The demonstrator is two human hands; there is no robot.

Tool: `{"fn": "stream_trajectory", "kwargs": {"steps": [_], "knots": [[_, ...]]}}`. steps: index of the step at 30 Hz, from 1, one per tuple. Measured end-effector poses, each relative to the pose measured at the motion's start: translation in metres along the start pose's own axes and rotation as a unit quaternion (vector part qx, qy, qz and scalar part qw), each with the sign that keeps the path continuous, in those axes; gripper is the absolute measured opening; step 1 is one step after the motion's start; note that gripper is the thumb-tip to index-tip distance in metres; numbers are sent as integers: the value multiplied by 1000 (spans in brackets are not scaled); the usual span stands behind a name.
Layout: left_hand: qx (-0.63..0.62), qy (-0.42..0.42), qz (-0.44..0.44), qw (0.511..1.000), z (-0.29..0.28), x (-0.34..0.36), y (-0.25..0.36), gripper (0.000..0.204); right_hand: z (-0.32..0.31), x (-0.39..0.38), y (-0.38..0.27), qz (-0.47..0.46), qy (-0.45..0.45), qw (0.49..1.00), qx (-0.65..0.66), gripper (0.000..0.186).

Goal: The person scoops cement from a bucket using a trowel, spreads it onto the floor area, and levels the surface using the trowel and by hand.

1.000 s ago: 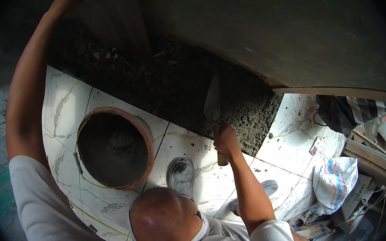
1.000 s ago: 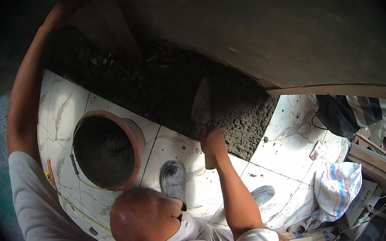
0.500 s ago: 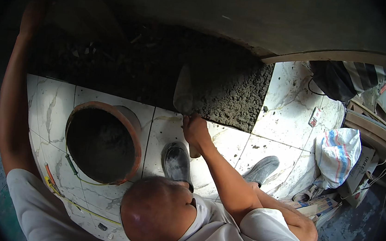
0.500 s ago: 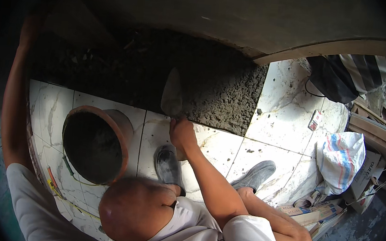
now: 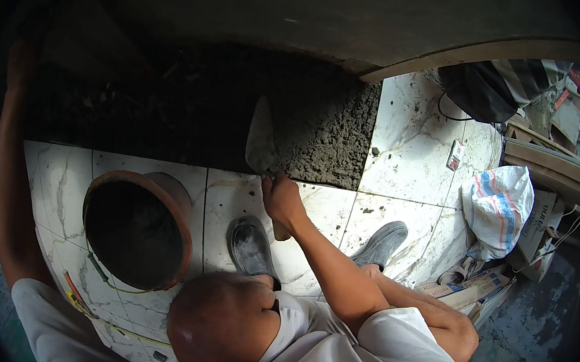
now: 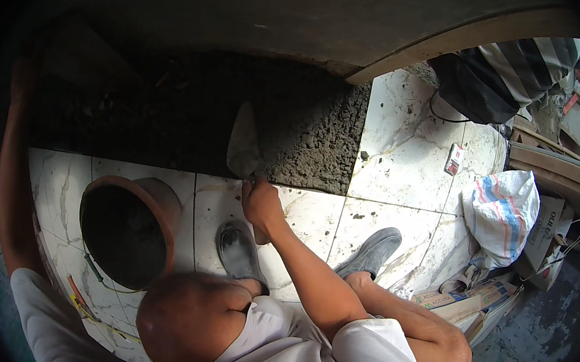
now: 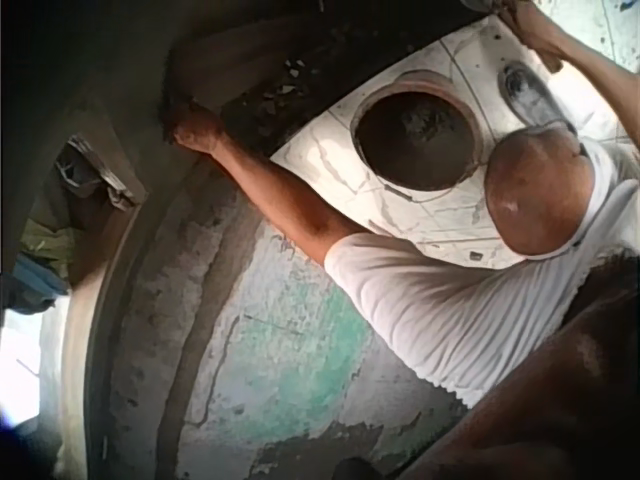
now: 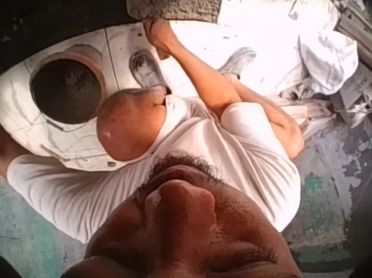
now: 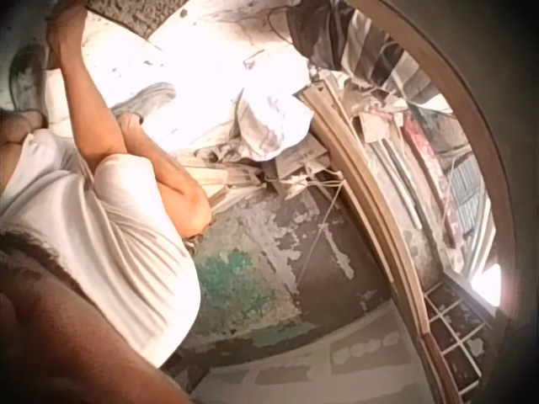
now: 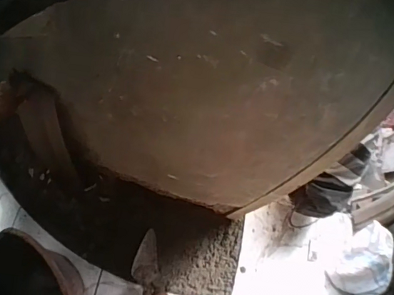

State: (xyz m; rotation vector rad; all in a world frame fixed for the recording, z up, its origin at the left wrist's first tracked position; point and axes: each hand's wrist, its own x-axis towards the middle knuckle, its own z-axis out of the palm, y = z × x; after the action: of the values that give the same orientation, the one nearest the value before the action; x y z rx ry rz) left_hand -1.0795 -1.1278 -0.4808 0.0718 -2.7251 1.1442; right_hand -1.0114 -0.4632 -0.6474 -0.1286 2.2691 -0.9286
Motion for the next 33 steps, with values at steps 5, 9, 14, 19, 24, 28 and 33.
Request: {"fn": "stream_trajectory", "kwargs": {"steps": [5, 9, 14, 19, 24, 28, 33], "knots": [[-158, 0, -163, 974, -31, 4, 51, 40, -90, -9, 68, 144, 95, 985, -11, 38], [-63, -43, -145, 986, -47, 0, 58, 41, -131, -17, 82, 104, 122, 983, -94, 30], [-110, -57, -204, 971, -121, -6, 83, 48, -177, -17, 93, 80, 41, 955, -283, 29], [-425, 23, -196, 883, -269, -37, 189, 48, -208, -39, 93, 31, 5, 919, -394, 26], [-562, -68, -215, 796, -312, -107, 196, 48, -199, -30, 50, 26, -72, 935, -347, 27], [-631, -58, -296, 714, -314, -139, 211, 45, -197, -23, 25, 12, -61, 948, -314, 25], [-684, -35, -376, 624, -333, -177, 221, 41, -186, -7, 30, -82, -88, 916, -384, 49]]}}
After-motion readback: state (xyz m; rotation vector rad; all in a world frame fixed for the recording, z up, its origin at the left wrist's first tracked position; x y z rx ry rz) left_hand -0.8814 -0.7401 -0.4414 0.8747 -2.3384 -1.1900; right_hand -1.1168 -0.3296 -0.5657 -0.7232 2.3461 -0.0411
